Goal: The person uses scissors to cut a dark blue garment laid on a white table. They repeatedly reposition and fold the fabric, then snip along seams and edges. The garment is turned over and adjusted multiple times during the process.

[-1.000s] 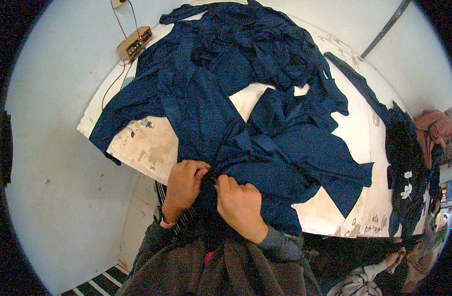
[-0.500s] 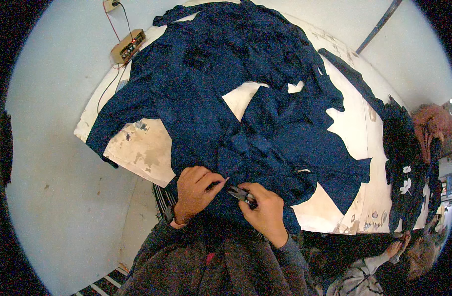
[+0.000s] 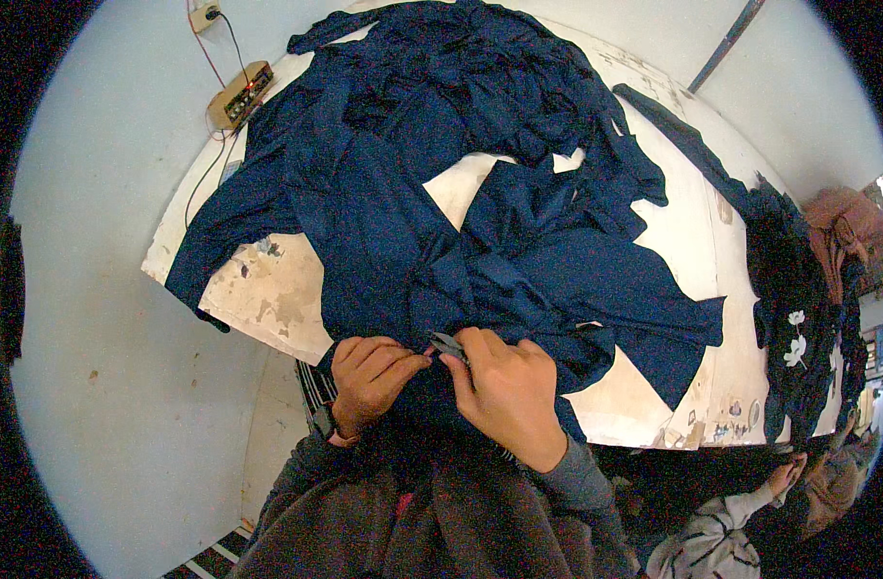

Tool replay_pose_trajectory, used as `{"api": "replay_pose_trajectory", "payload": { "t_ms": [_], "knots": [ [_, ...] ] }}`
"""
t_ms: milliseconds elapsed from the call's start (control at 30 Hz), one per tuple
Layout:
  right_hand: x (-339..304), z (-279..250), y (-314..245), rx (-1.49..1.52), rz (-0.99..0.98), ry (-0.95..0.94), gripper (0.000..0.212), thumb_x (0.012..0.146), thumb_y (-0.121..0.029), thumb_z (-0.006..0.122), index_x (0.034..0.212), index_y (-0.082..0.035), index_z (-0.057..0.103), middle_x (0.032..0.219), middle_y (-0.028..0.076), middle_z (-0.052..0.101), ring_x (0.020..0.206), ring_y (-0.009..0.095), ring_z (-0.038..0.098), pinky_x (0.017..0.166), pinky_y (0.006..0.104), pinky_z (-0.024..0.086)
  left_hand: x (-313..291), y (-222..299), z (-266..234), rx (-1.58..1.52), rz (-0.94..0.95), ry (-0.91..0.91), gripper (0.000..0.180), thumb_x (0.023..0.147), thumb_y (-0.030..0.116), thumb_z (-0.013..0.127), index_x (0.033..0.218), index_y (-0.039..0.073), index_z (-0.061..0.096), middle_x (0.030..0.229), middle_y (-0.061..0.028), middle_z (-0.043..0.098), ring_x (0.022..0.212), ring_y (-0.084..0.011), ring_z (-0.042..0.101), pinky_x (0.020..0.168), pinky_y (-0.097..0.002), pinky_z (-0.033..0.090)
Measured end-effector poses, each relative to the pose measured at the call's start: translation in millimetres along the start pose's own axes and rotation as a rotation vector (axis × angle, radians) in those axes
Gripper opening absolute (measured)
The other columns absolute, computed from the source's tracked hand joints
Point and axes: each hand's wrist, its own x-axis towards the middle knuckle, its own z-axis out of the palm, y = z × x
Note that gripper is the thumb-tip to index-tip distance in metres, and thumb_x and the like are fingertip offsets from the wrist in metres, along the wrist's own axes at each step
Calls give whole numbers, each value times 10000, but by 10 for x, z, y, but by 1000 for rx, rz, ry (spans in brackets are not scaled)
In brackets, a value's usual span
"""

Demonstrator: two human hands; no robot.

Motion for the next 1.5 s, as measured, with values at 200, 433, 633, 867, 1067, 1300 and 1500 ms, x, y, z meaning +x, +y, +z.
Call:
{"api": "replay_pose_trajectory", "payload": {
  "t_ms": [200,433,633,867,1067,1300,1500],
  "knots": [
    [97,44,-43,-96,-71,-41,153,869,-200,748,919,-93,651,790,75,697,602,290,631,577,384,420,-8,-15,-8,4,16,-24,243,774,198,690,1008,201,759,918,65,676,879,-143,647,729,-317,429],
    [106,90,-48,-63,-51,-11,148,875,-199,750,914,-91,657,796,75,710,605,300,638,575,387,432,-25,-58,-53,-34,-78,99,226,774,222,801,991,193,745,938,22,670,881,-170,645,774,-318,444],
    [93,97,-103,173,-9,54,190,858,-204,761,985,-112,654,824,57,690,637,273,656,588,370,461,-245,-502,-546,6,-802,198,231,897,285,744,1052,113,747,1194,-93,613,1148,-295,551,948,-413,393],
    [243,395,-398,199,-182,-10,202,865,-210,738,999,-96,641,842,78,655,671,279,649,621,378,469,-439,-646,-541,8,-823,-134,171,929,301,711,1009,171,787,1271,-57,596,1238,-283,490,1018,-444,289],
    [497,818,-665,-5,-315,-21,174,868,-226,720,871,-103,597,746,63,602,638,263,642,610,377,452,-428,-649,-513,170,-748,-93,132,893,277,740,980,184,774,1268,-36,600,1237,-275,493,1006,-463,288],
    [644,1107,-764,-192,-384,-73,121,829,-177,708,868,-107,617,751,67,637,620,244,647,616,371,467,-488,-647,-527,292,-688,-146,166,807,280,784,961,224,753,1300,-9,598,1298,-290,471,1021,-493,297],
    [665,1184,-806,-278,-427,-108,103,796,-158,679,869,-106,627,774,66,657,661,237,668,639,366,488,-428,-628,-530,338,-587,-87,162,810,244,771,966,219,739,1291,17,581,1270,-254,482,986,-467,289]
  ]
}}
